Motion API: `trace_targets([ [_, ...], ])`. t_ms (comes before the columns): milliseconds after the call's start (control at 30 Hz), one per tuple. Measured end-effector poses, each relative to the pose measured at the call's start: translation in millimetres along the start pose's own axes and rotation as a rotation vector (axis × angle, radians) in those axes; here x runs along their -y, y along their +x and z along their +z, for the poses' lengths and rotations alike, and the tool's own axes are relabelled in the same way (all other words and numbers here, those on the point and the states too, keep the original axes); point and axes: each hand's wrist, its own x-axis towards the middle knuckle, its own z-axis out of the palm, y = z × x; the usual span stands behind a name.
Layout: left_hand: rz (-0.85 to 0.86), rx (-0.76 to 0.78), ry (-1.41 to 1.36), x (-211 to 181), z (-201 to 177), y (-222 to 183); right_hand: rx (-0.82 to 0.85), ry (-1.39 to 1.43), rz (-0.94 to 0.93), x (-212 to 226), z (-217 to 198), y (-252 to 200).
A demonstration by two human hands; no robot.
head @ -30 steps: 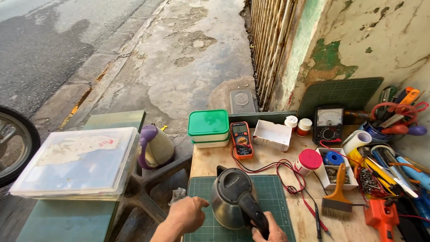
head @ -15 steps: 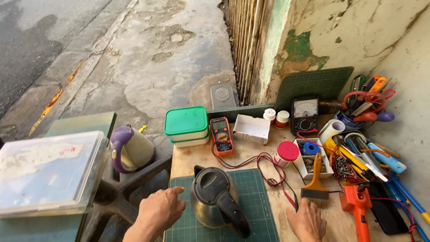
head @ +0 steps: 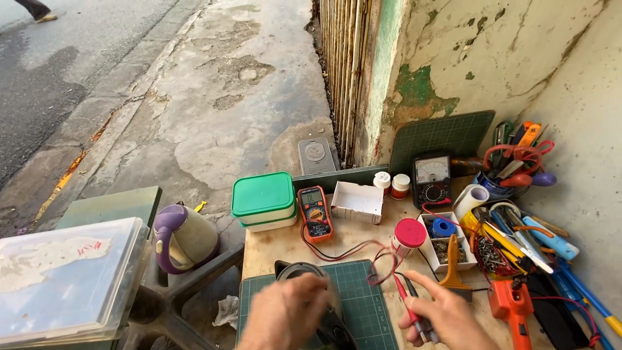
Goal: Cleaning an electric kettle with a cloth and testing its electrical components with a multimeter on a repair bench.
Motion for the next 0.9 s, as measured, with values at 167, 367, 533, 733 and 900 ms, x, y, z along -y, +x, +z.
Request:
trace_targets([
  [167,0.302,-0.088,-0.740,-67.8,17.9,-38.1,0.186,0.303,-0.112,67.9,1.6,-63.8],
  [367,0.485,-0.291,-1.133,-81.1,3.4,-31.0,0.255,0.410,-0.192,102.6,52.9,-105.5],
  [533,0.568,-0.492,-1.126,-70.4,-27.1,-19.8,0.308,0.170,-0.301,100.2,91.4,-102.7],
  [733,0.148,-0.355,-1.632,-42.0,-28.3,24.1,0.380,-0.015,-0.491,100.0,108.7,-53.9],
  [900,0.253,-0.306,-1.553,-23.9,-6.5,53.6,-0.209,-0.630,-0.873,94.6,83.4,7.6],
])
